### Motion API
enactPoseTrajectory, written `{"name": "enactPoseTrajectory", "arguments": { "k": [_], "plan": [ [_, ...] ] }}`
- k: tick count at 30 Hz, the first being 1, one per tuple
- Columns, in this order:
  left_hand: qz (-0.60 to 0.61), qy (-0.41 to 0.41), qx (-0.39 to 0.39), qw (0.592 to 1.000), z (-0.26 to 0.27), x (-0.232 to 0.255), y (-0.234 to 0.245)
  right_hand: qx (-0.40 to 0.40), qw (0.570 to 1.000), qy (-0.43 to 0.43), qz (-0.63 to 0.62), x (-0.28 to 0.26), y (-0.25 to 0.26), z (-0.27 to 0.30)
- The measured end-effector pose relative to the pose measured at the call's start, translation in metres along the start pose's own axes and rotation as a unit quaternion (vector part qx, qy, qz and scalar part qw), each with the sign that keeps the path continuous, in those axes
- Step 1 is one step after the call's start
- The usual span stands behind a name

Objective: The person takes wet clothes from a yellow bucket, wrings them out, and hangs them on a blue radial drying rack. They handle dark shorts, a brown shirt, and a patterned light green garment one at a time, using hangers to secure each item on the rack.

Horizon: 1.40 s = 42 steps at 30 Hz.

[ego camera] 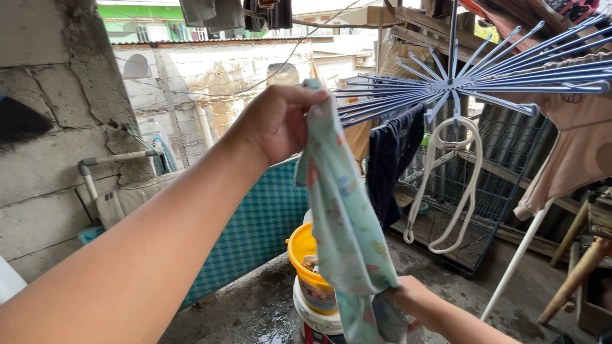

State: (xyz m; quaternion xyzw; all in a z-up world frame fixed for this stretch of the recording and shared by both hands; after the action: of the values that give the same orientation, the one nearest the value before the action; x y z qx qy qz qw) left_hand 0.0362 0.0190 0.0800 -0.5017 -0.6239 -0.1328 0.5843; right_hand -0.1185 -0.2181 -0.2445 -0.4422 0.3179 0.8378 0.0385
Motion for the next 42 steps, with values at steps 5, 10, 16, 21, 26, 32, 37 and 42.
{"name": "enactPoseTrajectory", "arguments": {
  "k": [5, 10, 16, 21, 26, 32, 37, 42],
  "plan": [
    [-0.238, 0.069, 0.169, 0.954, 0.007, -0.004, 0.072, 0.055, 0.997, -0.053, -0.012, 0.017, 0.048, -0.027],
    [-0.317, 0.190, 0.275, 0.887, 0.010, -0.021, 0.150, 0.057, 0.989, -0.130, -0.032, 0.035, 0.103, -0.030],
    [-0.139, 0.110, 0.244, 0.953, 0.027, -0.031, 0.142, -0.027, 0.982, -0.145, -0.120, 0.037, 0.141, -0.029],
    [-0.104, 0.035, 0.207, 0.972, 0.055, -0.037, 0.107, 0.061, 0.976, -0.104, -0.179, -0.021, 0.153, 0.013],
    [-0.398, 0.126, 0.334, 0.845, 0.055, -0.052, 0.105, 0.139, 0.976, 0.086, -0.143, -0.082, 0.188, 0.047],
    [-0.564, 0.118, 0.266, 0.773, 0.047, -0.087, 0.102, 0.101, 0.968, 0.174, -0.148, -0.115, 0.211, 0.067],
    [-0.189, 0.088, 0.350, 0.913, 0.046, -0.081, 0.094, 0.162, 0.950, 0.267, -0.022, -0.139, 0.202, 0.069],
    [0.116, -0.107, 0.245, 0.957, 0.090, -0.056, 0.087, 0.191, 0.941, 0.277, 0.029, -0.176, 0.194, 0.077]
  ]
}}
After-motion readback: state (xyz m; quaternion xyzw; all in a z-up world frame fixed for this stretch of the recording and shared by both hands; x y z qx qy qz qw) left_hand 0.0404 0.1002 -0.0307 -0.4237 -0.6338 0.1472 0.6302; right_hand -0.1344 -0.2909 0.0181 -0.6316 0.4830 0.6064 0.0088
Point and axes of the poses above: each hand's wrist, its own z-axis away from the middle knuckle, its own y-axis out of the back of the hand, x = y × z, the point moved 2 cm from there along -z, towards the middle knuckle, and after that the axes turned 12 degrees about x, right-handed, at the moved point
